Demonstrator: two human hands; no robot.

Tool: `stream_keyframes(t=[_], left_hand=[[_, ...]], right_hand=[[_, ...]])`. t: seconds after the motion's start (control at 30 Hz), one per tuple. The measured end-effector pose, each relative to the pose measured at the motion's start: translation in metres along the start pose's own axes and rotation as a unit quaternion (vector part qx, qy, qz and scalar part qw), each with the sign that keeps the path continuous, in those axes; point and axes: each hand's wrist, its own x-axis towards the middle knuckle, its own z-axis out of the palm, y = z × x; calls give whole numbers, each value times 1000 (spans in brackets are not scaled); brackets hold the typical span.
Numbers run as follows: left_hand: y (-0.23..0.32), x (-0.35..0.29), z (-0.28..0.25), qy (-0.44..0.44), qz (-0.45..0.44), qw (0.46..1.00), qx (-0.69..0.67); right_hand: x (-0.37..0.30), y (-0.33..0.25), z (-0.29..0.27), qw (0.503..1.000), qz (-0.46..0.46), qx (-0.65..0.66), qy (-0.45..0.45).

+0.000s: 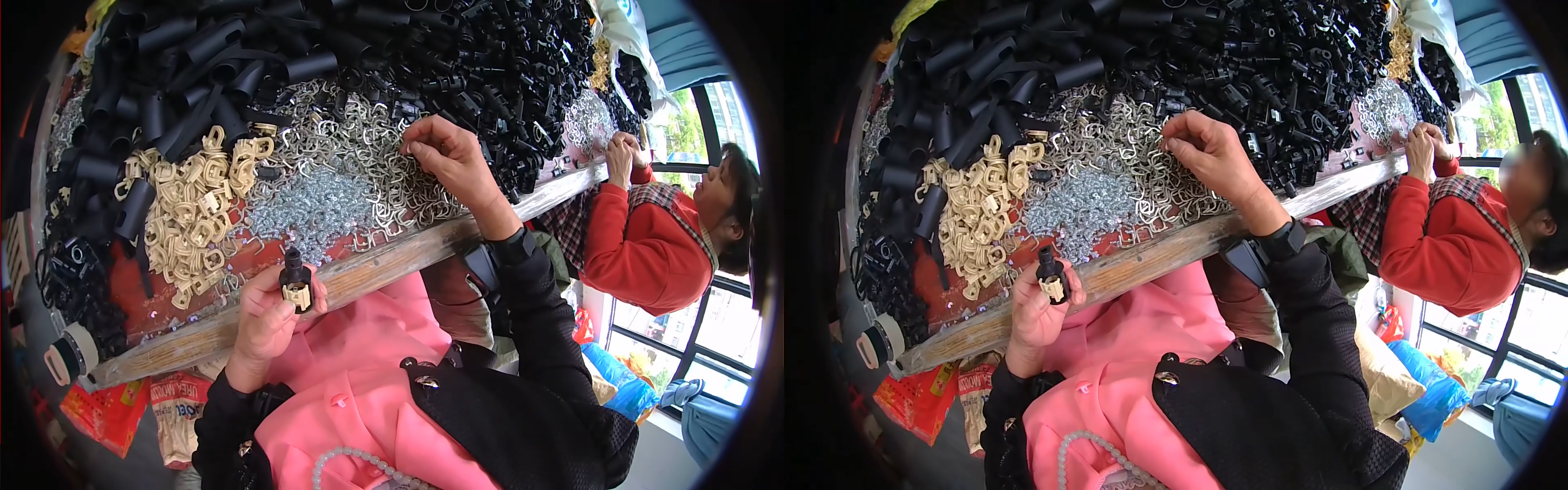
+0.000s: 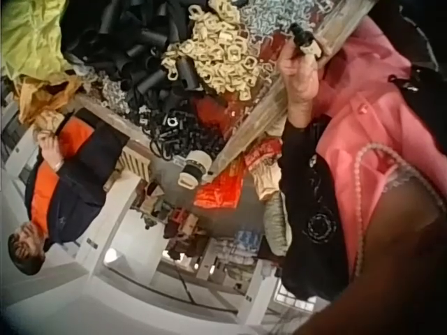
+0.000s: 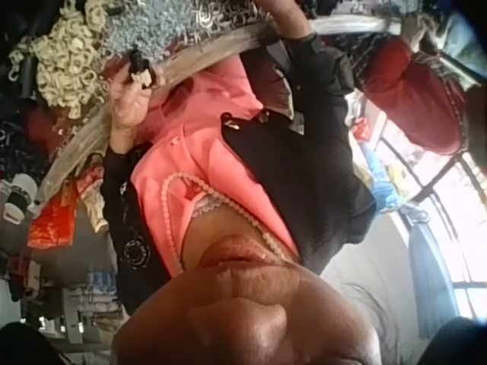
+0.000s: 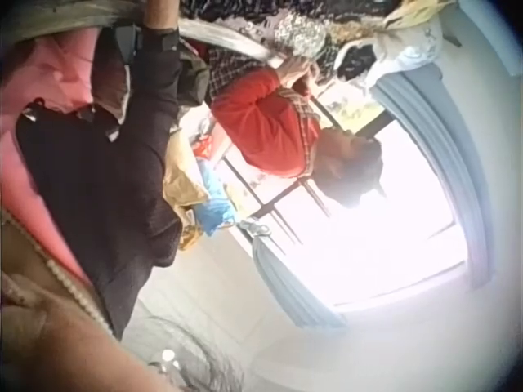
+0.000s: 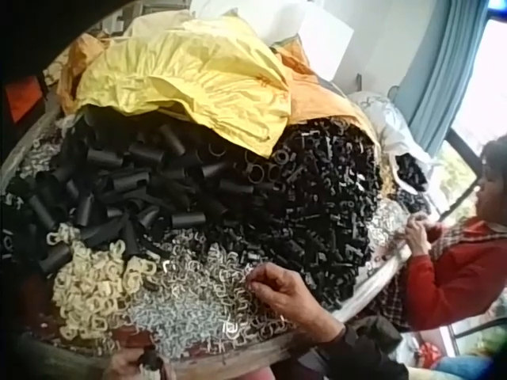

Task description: The person picks up a black plastic component and a small metal clip, pressing the clip into the plastic part. They then pick up a beige plastic piece and snap it onto the assembly.

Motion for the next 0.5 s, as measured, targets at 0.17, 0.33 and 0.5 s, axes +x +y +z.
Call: stream_keyframes(t=[0.17,0.33,0.5], left_hand=[[1,0,3,-1,-1,1000,16],[1,-1,2,-8,5,1000,16],[2,-1,1,-13,-3,1000,5]], right_hand=[[-20,-24,4,994,-53,-85,-35],[-34,-47,9,952,-149,-189,-190],[-39,-53,14,906,-165,-179,-345]])
